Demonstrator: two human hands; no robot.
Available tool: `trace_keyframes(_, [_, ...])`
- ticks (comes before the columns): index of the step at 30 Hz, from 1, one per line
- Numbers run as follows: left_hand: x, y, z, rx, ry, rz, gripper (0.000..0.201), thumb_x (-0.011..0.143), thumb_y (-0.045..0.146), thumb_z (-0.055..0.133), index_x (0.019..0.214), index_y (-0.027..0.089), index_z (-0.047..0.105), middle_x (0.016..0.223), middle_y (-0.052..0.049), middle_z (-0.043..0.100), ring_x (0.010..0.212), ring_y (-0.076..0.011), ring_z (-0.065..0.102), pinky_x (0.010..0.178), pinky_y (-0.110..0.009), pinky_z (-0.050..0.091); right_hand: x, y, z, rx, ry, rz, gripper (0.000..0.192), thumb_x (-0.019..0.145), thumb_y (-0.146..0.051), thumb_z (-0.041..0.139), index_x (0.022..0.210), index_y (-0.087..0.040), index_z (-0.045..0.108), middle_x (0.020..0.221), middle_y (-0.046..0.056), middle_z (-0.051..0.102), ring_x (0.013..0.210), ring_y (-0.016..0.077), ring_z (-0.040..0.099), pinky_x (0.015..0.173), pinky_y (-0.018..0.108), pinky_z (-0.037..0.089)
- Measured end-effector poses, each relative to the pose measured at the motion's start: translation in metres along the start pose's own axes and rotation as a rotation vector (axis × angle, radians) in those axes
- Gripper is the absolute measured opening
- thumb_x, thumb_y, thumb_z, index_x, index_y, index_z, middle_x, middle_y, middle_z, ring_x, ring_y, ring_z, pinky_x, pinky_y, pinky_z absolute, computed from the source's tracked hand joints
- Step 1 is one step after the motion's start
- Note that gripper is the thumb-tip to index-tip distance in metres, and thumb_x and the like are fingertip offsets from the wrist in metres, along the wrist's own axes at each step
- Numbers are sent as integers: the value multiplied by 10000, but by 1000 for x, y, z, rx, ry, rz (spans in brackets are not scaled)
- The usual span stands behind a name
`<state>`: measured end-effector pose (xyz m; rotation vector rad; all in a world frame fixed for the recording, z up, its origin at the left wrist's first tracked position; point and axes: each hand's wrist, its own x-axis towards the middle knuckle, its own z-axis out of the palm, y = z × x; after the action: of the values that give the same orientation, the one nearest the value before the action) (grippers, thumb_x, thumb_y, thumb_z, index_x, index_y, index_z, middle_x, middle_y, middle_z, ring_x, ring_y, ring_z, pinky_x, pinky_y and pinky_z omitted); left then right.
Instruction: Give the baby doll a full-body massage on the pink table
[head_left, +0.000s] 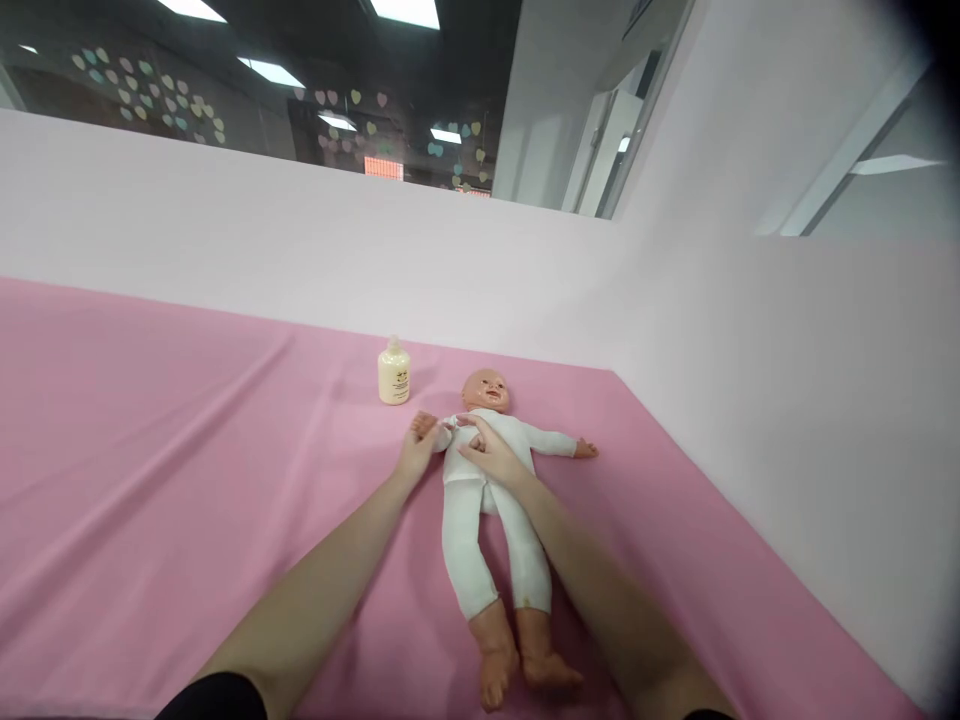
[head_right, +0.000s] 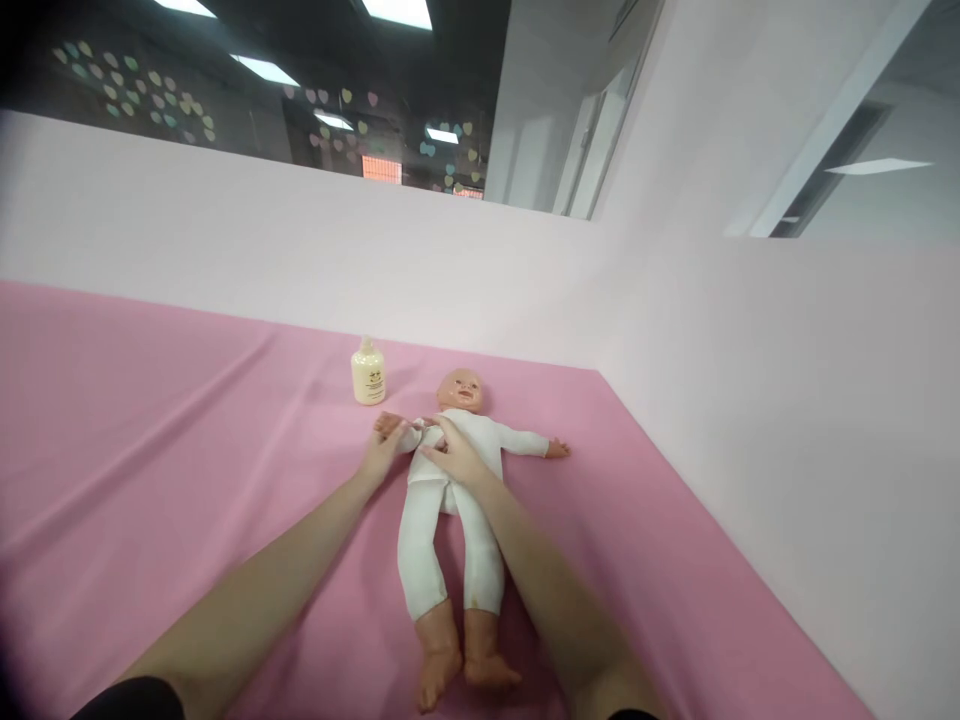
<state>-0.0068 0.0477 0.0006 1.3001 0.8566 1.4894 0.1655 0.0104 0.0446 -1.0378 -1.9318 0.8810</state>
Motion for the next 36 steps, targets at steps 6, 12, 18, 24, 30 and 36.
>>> trace_keyframes(6, [-14,1,16,181,-198,111,328,773,472,637,718,156,569,628,21,525,586,-108,480,595,-247,435,-10,-6,7,-221,13,-173,637,749,-270,698,1341,-247,463,1346,73,540,1263,236,481,1060,402,391])
trace_keyframes(12, [-20,12,21,464,-181,273,190,814,348,577,901,188,629,863,-34,651,828,-182,599,798,-324,484,-13,-5,3,-193,10,-118,724,729,-142,634,1405,-256,403,1338,55,555,1137,226,576,939,344,485])
trace_keyframes(18, [-22,18,26,591,-247,318,169,823,372,549,816,213,608,812,-38,642,813,-196,588,806,-338,477,-13,0,1,-158,19,-116,664,726,-87,552,1359,-263,457,1282,29,590,1123,216,583,975,344,463])
trace_keyframes(24, [-20,19,25,555,-276,366,281,810,479,568,735,210,532,757,-30,620,764,-186,563,764,-319,453,-12,9,1,-69,-3,-81,545,783,-181,577,1318,-228,491,1200,50,628,1028,201,614,928,363,487])
trace_keyframes(30, [-22,22,24,571,-317,396,282,827,477,521,803,198,552,801,-47,626,787,-196,562,773,-332,457,-11,8,1,1,-18,-78,540,803,-215,595,1331,-213,483,1239,61,614,1079,204,602,967,367,470])
trace_keyframes(36, [-24,27,28,665,-347,457,280,925,336,383,868,196,618,874,-65,655,876,-205,568,865,-358,439,-10,1,-1,-35,-5,-114,523,815,-188,550,1332,-224,482,1304,66,578,1198,203,548,1059,390,412])
